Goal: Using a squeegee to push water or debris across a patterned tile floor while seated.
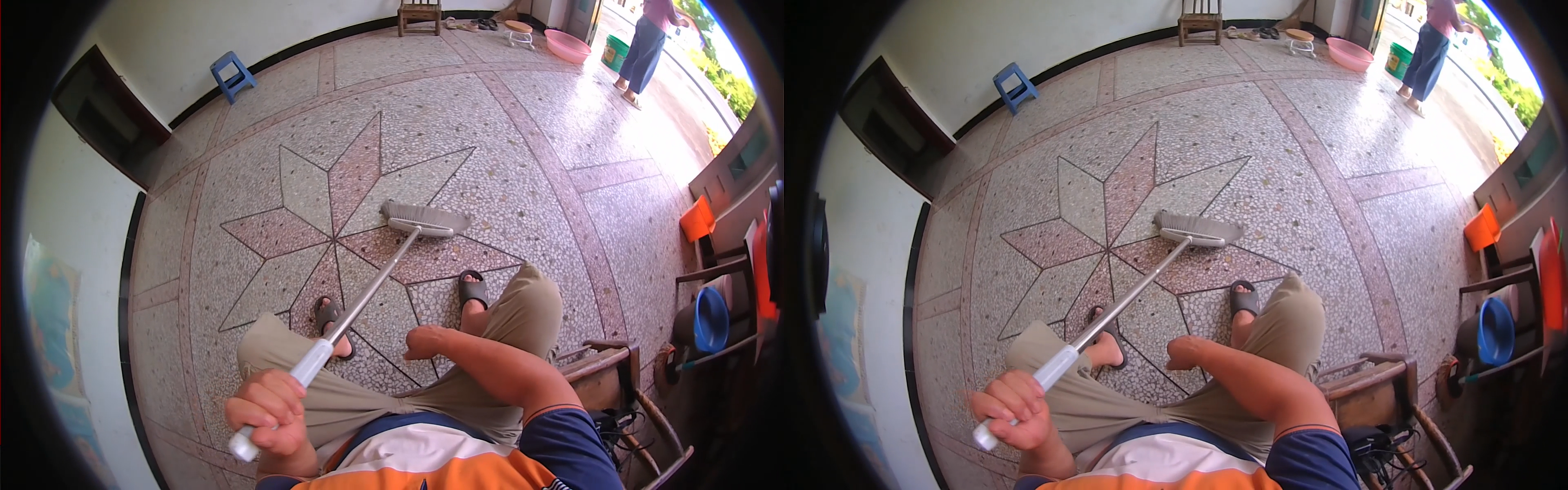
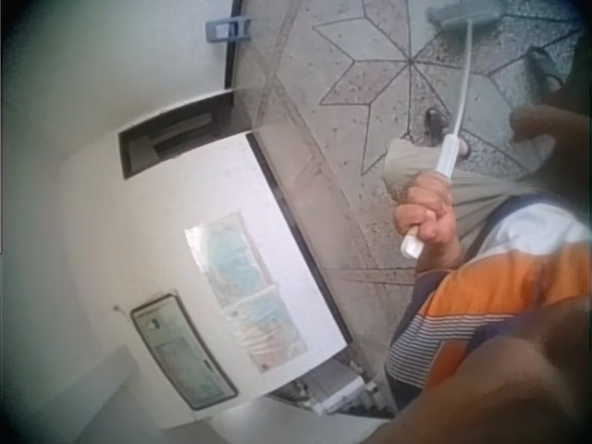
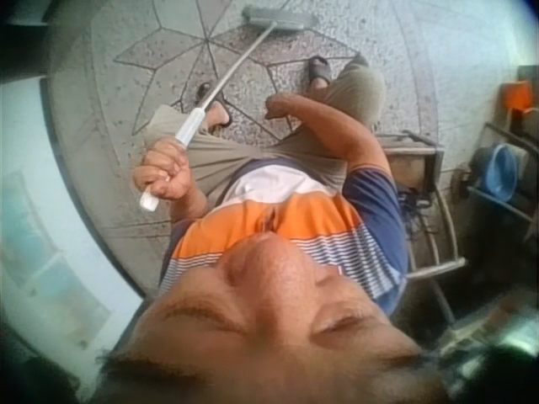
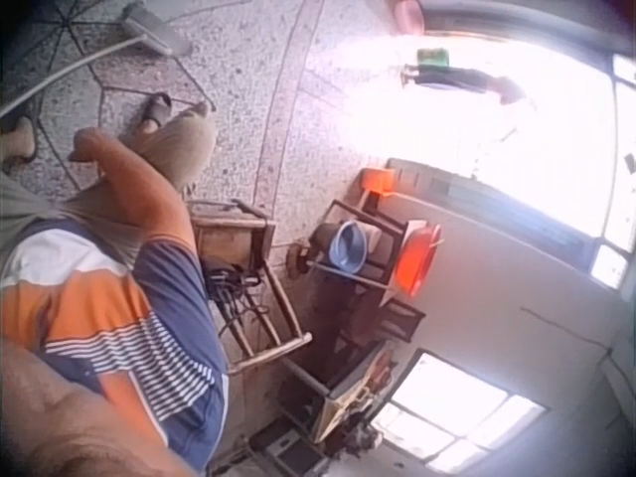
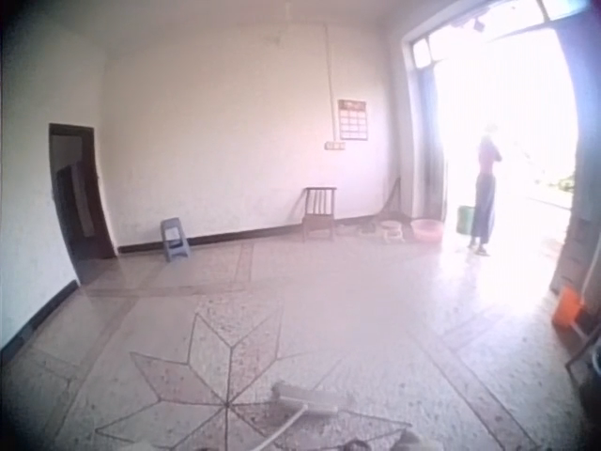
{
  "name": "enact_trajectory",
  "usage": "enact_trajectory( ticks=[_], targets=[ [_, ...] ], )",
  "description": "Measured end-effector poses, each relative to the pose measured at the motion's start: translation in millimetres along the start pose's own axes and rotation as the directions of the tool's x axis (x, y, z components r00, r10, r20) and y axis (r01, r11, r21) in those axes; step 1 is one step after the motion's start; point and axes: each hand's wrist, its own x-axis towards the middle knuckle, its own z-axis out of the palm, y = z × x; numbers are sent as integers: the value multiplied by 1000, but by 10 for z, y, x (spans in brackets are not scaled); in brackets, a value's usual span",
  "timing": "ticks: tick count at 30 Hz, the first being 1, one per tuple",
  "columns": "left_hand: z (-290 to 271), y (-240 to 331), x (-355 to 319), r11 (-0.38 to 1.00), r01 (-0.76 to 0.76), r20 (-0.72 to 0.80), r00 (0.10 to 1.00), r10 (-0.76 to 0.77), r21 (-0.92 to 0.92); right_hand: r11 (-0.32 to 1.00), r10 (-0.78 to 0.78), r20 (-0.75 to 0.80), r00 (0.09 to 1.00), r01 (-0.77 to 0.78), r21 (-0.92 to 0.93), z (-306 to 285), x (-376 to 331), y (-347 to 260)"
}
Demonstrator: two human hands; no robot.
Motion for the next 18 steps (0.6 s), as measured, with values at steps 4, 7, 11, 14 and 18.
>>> enact_trajectory(
  ticks=[4, 7, 11, 14, 18],
  targets=[
    [149, -239, -60, 999, 22, 131, 991, -25, 26, 999, -13, -24, 1000, 14, 30, -55, -57, -69],
    [248, -668, -62, 1000, 28, 215, 976, -26, -10, 1000, -20, -39, 999, 20, 15, -77, -94, -46],
    [337, -1244, -59, 982, -18, 287, 957, -38, 190, 999, -45, -55, 997, 45, 3, -42, -48, -29],
    [438, -1610, -27, 949, 73, 331, 927, -178, 307, 999, -46, -21, 999, 46, 5, -28, 1, 14],
    [551, -2093, -48, 928, 152, 377, 882, -283, 340, 997, -76, -69, 995, 74, -21, 14, 48, 51]
  ],
)
